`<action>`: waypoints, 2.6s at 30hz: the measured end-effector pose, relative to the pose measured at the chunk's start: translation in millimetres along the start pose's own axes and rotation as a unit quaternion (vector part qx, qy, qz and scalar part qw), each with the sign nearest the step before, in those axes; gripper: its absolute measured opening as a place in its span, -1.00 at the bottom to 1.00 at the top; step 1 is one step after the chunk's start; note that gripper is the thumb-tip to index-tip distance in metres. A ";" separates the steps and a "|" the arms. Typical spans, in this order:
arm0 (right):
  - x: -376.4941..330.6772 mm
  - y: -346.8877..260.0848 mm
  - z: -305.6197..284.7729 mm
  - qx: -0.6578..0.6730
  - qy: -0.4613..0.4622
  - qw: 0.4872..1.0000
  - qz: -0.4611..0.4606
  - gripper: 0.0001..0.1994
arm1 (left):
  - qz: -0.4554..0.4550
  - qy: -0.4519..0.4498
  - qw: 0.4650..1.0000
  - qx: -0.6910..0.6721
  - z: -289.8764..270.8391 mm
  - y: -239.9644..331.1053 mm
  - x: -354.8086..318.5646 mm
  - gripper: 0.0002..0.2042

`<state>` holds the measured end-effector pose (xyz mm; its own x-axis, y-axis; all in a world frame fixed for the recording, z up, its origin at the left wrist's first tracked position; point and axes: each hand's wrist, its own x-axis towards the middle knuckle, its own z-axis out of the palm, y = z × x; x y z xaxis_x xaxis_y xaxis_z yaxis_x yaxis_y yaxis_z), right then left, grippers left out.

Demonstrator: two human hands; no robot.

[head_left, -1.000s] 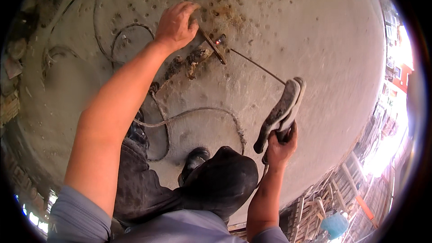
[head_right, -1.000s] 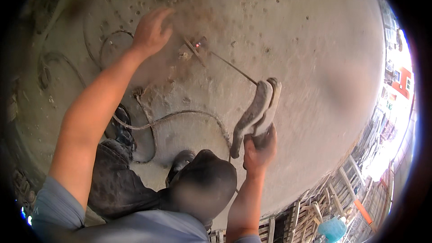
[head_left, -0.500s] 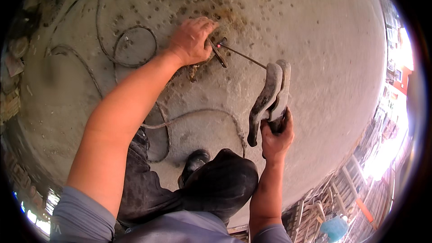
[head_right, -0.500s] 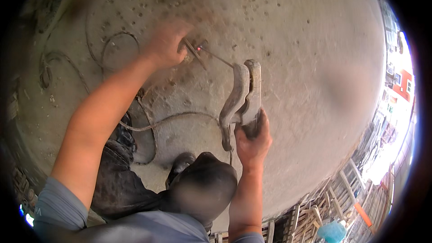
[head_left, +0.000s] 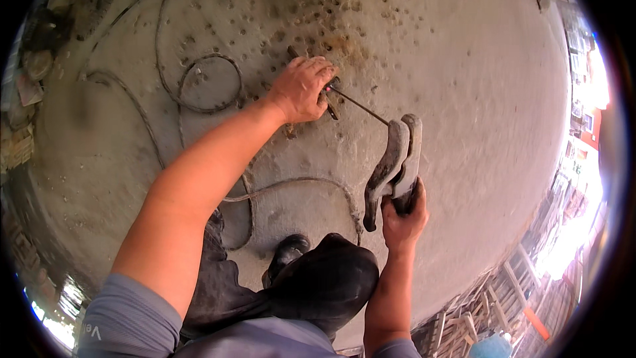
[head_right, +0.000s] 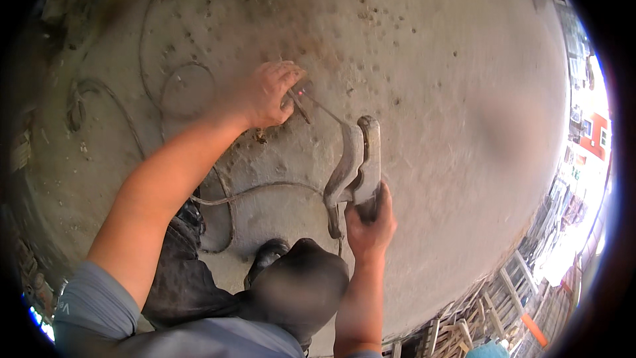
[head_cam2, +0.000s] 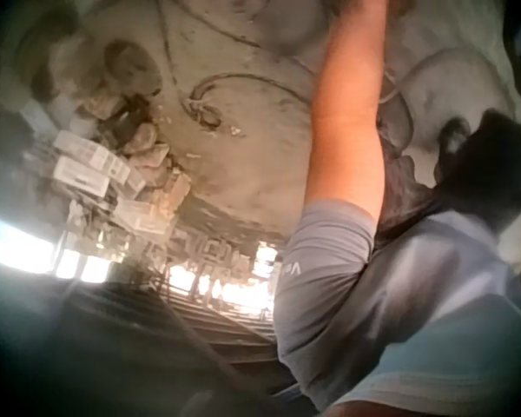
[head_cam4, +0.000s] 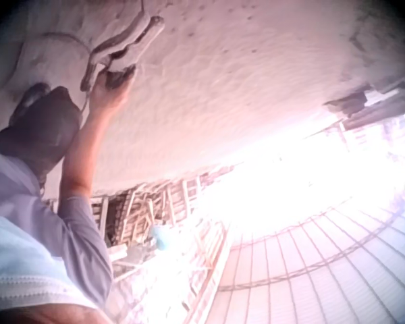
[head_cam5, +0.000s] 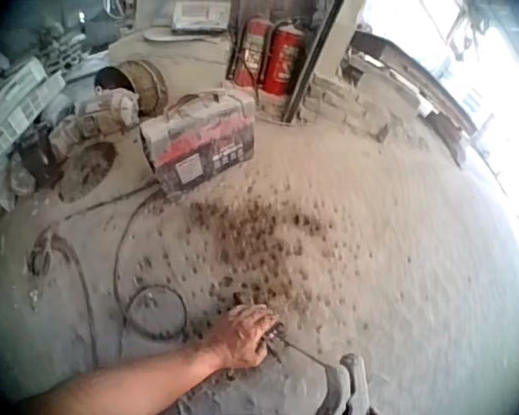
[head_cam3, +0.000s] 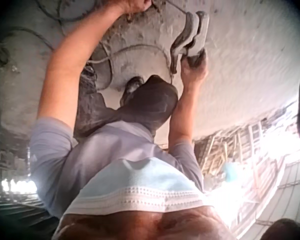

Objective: The person welds a metal piece on the floor using a welding torch, producing sparks. After welding, they pick up the metal piece, rinse it under a water tap, and inspect it.

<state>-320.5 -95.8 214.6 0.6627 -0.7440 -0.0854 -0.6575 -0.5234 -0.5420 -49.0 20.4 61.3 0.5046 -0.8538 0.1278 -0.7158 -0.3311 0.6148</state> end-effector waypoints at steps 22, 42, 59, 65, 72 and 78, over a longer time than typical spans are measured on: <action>-108.7 9.9 -103.3 0.097 0.076 0.960 0.252 -0.43 | -0.071 0.064 0.994 0.048 -127.1 -34.8 -55.4 -0.47; -195.9 -166.8 -304.6 0.173 -0.039 0.967 0.184 -0.61 | -0.714 -0.444 0.541 -0.023 -528.6 416.4 -738.1 -0.40; -195.3 -415.4 -218.4 0.141 -0.087 0.983 0.075 -0.64 | -0.632 -0.205 0.746 -0.049 -601.8 159.8 -766.6 -0.61; -112.1 -582.0 -200.1 0.355 -0.161 0.920 0.032 -0.65 | -0.771 -0.058 0.630 -0.069 -682.4 80.3 -793.0 -0.71; -93.9 -578.5 -102.9 0.357 -0.164 0.912 0.121 -0.84 | -0.667 0.052 0.740 -0.072 -754.0 -33.0 -628.8 -0.73; 38.2 -599.1 -38.6 0.330 -0.143 0.916 0.176 -0.82 | -0.621 0.096 0.774 -0.079 -789.6 -131.0 -485.1 -0.76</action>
<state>84.9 173.3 568.4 0.5801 -0.6292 -0.5173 -0.5510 0.1646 -0.8181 181.0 795.2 533.3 0.8297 0.1645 -0.5334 0.4391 -0.7823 0.4418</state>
